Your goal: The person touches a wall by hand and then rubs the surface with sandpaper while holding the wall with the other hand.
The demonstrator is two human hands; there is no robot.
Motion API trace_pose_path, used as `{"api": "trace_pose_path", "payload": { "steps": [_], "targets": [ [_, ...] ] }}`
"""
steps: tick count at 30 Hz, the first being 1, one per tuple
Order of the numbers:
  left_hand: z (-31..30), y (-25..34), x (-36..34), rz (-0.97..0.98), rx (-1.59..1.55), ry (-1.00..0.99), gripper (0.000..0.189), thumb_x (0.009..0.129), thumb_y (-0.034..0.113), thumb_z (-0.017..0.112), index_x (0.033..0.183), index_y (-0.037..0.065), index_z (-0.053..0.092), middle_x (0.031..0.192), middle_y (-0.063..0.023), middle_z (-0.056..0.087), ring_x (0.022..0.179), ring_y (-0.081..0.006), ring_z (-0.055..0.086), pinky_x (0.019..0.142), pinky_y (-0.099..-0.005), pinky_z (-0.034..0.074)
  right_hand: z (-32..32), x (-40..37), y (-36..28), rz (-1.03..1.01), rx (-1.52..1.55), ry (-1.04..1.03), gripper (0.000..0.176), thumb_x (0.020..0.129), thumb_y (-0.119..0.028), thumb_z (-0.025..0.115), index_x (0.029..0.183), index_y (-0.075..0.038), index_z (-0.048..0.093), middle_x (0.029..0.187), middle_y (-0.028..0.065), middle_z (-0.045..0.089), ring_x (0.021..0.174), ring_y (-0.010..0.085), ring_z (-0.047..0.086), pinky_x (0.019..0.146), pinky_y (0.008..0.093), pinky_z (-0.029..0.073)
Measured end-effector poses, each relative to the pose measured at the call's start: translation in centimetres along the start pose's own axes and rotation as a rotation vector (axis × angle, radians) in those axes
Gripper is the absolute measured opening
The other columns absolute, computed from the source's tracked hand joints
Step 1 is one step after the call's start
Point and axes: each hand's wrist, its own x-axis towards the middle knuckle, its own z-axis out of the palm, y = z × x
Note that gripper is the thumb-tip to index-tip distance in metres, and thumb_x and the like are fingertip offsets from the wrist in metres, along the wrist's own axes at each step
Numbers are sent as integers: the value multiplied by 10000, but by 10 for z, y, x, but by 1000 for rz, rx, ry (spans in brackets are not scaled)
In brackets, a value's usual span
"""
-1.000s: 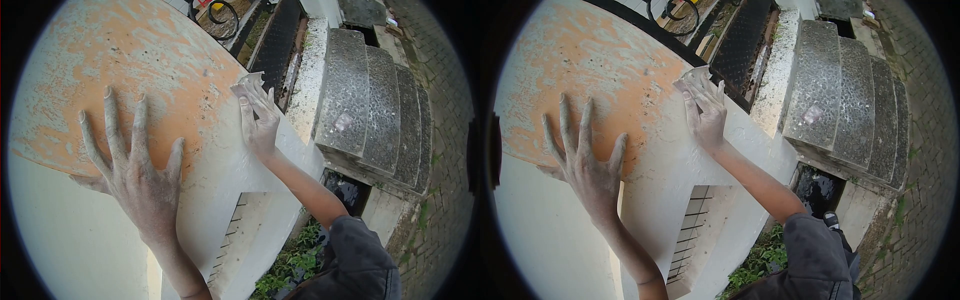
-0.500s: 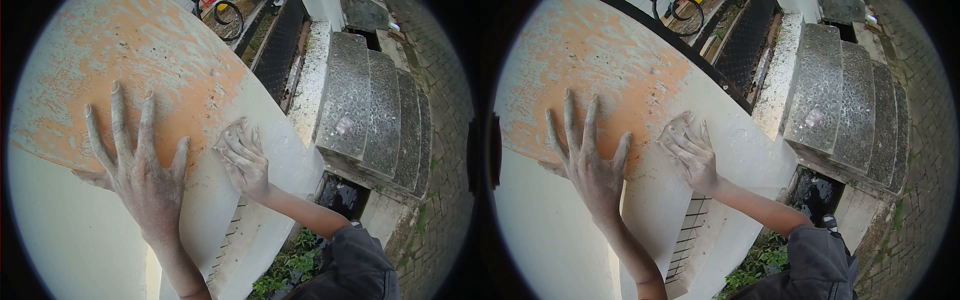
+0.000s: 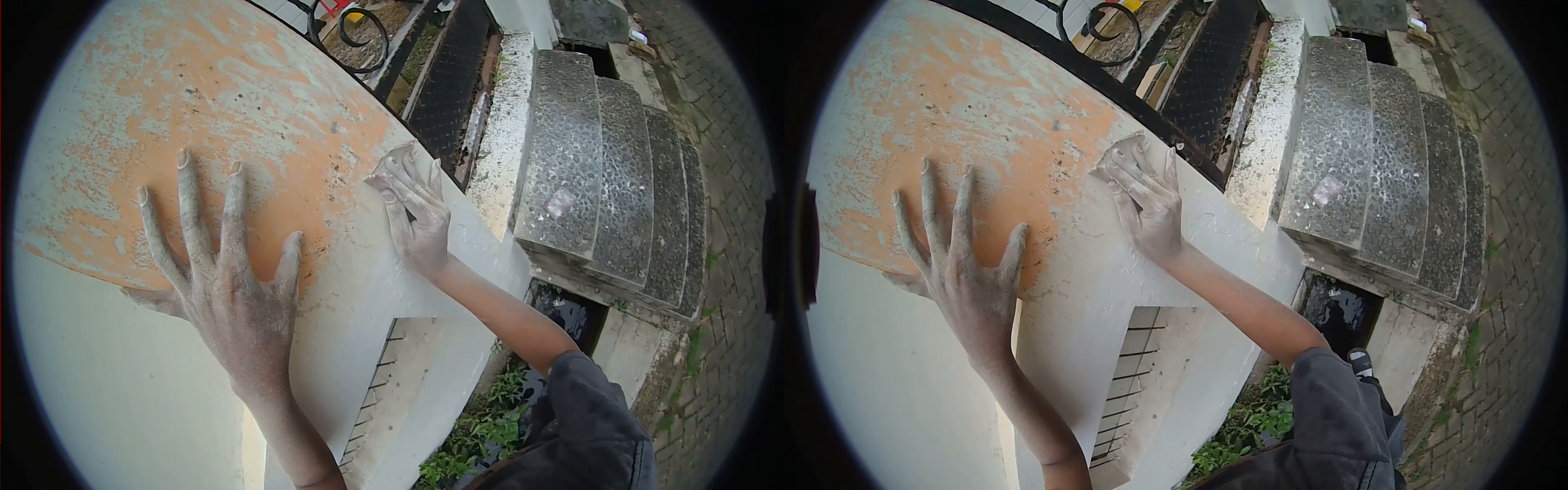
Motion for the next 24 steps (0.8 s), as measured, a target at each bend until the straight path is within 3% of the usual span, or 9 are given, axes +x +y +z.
{"api": "trace_pose_path", "payload": {
  "steps": [3,7,10,12,13,16,19,20,24],
  "targets": [
    [-1,0,-1,-10,3,-23,747,557,433,800,1246,399,515,1473,128,295,1396,-189,168,1089,-647,-51,13,21,-21,139,131,167,233,876,-131,582,1094,-137,665,1236,69,587,1285,324,405,1084,576,114],
    [0,0,0,-5,-11,1,762,549,422,806,1251,401,509,1473,128,295,1396,-189,170,1092,-644,-46,-6,-71,-53,-68,73,-254,246,900,-153,559,1126,-118,650,1237,75,583,1281,337,405,1085,574,105],
    [1,0,-1,-10,11,-11,754,553,412,808,1247,399,513,1473,129,295,1396,-189,172,1093,-642,-43,-3,-52,-15,-114,18,-173,240,894,-165,571,1115,-130,658,1244,72,579,1283,328,406,1089,583,91],
    [3,-2,-1,-9,-62,-34,745,561,406,808,1245,400,514,1474,128,293,1396,-190,172,1093,-643,-41,4,3,4,51,63,41,209,880,-160,584,1068,-154,675,1238,60,586,1288,306,406,1089,597,79],
    [4,-3,-2,-16,-97,-46,740,564,404,808,1244,401,515,1474,127,293,1396,-190,171,1093,-644,-40,7,19,6,130,86,143,195,873,-158,591,1045,-166,684,1235,54,589,1290,294,406,1089,605,73],
    [5,-4,-2,18,-31,-19,743,563,401,810,1244,405,513,1474,128,292,1396,-190,172,1091,-648,-35,16,-6,-27,178,180,175,186,875,-153,583,1029,-160,688,1238,47,588,1296,289,400,1087,609,71],
    [4,-1,-2,-12,15,-15,749,556,402,813,1243,406,514,1475,128,290,1395,-190,173,1089,-654,-31,-6,-70,-43,-48,49,-239,216,890,-140,565,1075,-100,670,1252,68,576,1302,313,383,1085,594,84],
    [4,0,-2,-27,-31,-21,749,554,409,811,1242,406,514,1476,128,289,1396,-190,172,1086,-658,-30,-9,-69,-26,-153,18,-261,247,887,-136,567,1110,-73,652,1256,91,570,1306,327,372,1082,586,98],
    [6,-5,-2,12,-52,-17,750,552,440,802,1243,409,513,1477,130,285,1396,-192,171,1076,-675,-30,0,1,1,160,53,108,247,875,-135,585,1104,-76,657,1245,128,570,1290,323,398,1079,585,111]
  ]
}}
